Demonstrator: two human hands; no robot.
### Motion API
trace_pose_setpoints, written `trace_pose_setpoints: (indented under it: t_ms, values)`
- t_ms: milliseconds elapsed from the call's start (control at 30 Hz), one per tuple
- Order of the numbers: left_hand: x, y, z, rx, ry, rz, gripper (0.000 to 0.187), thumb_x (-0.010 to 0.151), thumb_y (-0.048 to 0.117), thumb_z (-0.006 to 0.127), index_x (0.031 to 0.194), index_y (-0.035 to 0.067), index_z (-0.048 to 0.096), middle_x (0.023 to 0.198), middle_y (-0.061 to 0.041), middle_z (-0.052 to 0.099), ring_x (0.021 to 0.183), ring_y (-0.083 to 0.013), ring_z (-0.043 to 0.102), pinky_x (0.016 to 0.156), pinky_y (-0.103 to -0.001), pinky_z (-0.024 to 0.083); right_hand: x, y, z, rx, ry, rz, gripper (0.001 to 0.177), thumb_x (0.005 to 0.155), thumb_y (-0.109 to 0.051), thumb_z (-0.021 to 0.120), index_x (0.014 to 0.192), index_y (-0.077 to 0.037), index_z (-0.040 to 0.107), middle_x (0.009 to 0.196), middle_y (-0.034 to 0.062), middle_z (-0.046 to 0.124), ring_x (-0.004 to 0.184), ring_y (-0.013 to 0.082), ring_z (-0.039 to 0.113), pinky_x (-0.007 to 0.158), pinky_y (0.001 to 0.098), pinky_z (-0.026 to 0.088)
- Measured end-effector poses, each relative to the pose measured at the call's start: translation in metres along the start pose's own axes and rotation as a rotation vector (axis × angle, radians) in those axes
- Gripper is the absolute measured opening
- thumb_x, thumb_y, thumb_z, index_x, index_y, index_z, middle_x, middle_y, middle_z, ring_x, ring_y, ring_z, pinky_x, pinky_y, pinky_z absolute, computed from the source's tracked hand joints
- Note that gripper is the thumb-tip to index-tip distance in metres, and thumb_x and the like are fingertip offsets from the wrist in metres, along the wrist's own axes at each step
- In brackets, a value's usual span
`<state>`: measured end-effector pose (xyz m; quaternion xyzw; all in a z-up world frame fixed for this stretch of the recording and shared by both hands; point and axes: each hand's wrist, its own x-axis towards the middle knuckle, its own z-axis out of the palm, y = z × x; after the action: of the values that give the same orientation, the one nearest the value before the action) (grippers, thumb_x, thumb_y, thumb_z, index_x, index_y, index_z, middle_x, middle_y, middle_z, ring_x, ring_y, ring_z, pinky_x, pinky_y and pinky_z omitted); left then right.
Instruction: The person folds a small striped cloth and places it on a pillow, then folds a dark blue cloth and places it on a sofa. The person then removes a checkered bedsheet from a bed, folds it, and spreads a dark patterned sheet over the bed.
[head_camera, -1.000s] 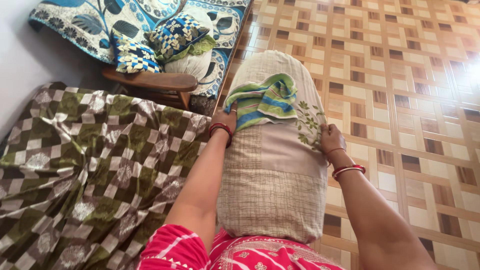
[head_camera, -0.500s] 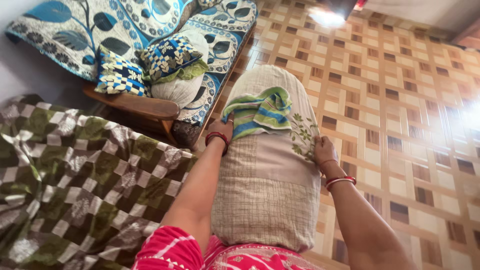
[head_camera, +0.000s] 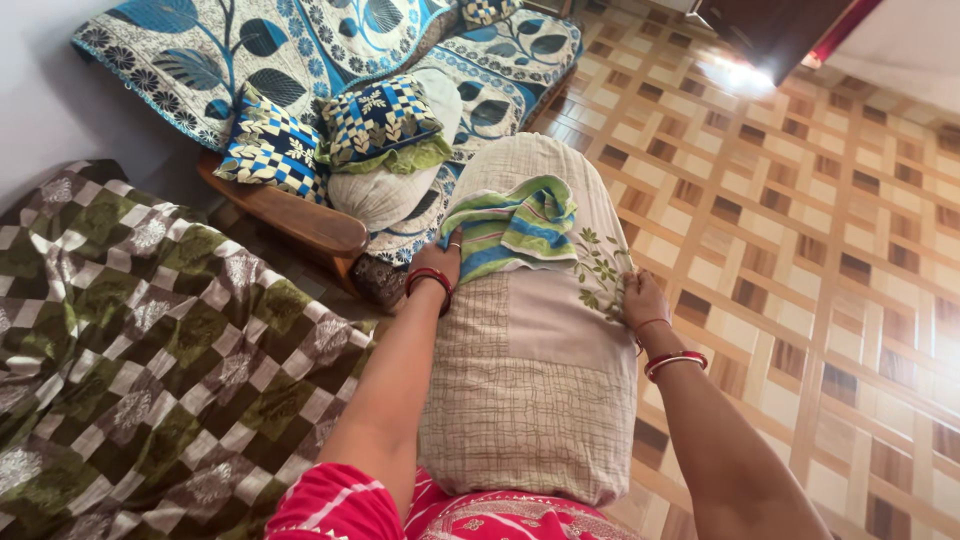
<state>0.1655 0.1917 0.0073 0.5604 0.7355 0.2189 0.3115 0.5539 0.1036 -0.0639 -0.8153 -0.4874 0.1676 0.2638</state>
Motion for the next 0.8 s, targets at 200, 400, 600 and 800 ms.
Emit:
trace_pose_setpoints:
  t_ms: [200, 400, 600, 800]
  values:
    - [0.055, 0.016, 0.003, -0.068, -0.001, -0.071, 0.084, 0.091, 0.074, 0.044, 0.116, -0.001, 0.074, 0.120, -0.030, 0.068, 0.116, -0.0442, 0.065, 0.101, -0.049, 0.051, 0.061, -0.026, 0.014, -0.033, -0.017, -0.016, 0.046, 0.103, -0.049, 0.043, 0.113, -0.011, 0.066, 0.111, 0.0234, 0.070, 0.107, 0.0456, 0.064, 0.091, 0.0563, 0.048]
    - [0.116, 0.043, -0.014, -0.055, 0.048, -0.021, 0.081, 0.093, 0.073, 0.042, 0.115, 0.002, 0.075, 0.116, -0.030, 0.070, 0.113, -0.0456, 0.065, 0.100, -0.051, 0.050, 0.122, -0.063, 0.032, -0.046, -0.015, -0.013, 0.049, 0.105, -0.051, 0.043, 0.111, -0.008, 0.065, 0.108, 0.0247, 0.071, 0.108, 0.0463, 0.064, 0.093, 0.0562, 0.047]
    - [0.153, 0.047, -0.027, -0.040, -0.029, -0.173, 0.086, 0.093, 0.076, 0.039, 0.111, 0.000, 0.075, 0.116, -0.028, 0.072, 0.109, -0.0428, 0.071, 0.095, -0.050, 0.055, 0.160, -0.097, 0.047, -0.048, -0.041, -0.028, 0.048, 0.105, -0.050, 0.043, 0.113, -0.008, 0.065, 0.110, 0.0254, 0.070, 0.108, 0.0470, 0.064, 0.092, 0.0565, 0.048]
    - [0.200, 0.033, -0.031, -0.055, 0.072, -0.206, 0.087, 0.092, 0.078, 0.041, 0.113, 0.001, 0.075, 0.119, -0.029, 0.069, 0.113, -0.0439, 0.066, 0.096, -0.050, 0.053, 0.214, -0.133, 0.075, -0.051, -0.093, -0.039, 0.049, 0.102, -0.053, 0.043, 0.118, -0.013, 0.067, 0.113, 0.0223, 0.070, 0.111, 0.0440, 0.063, 0.094, 0.0546, 0.047]
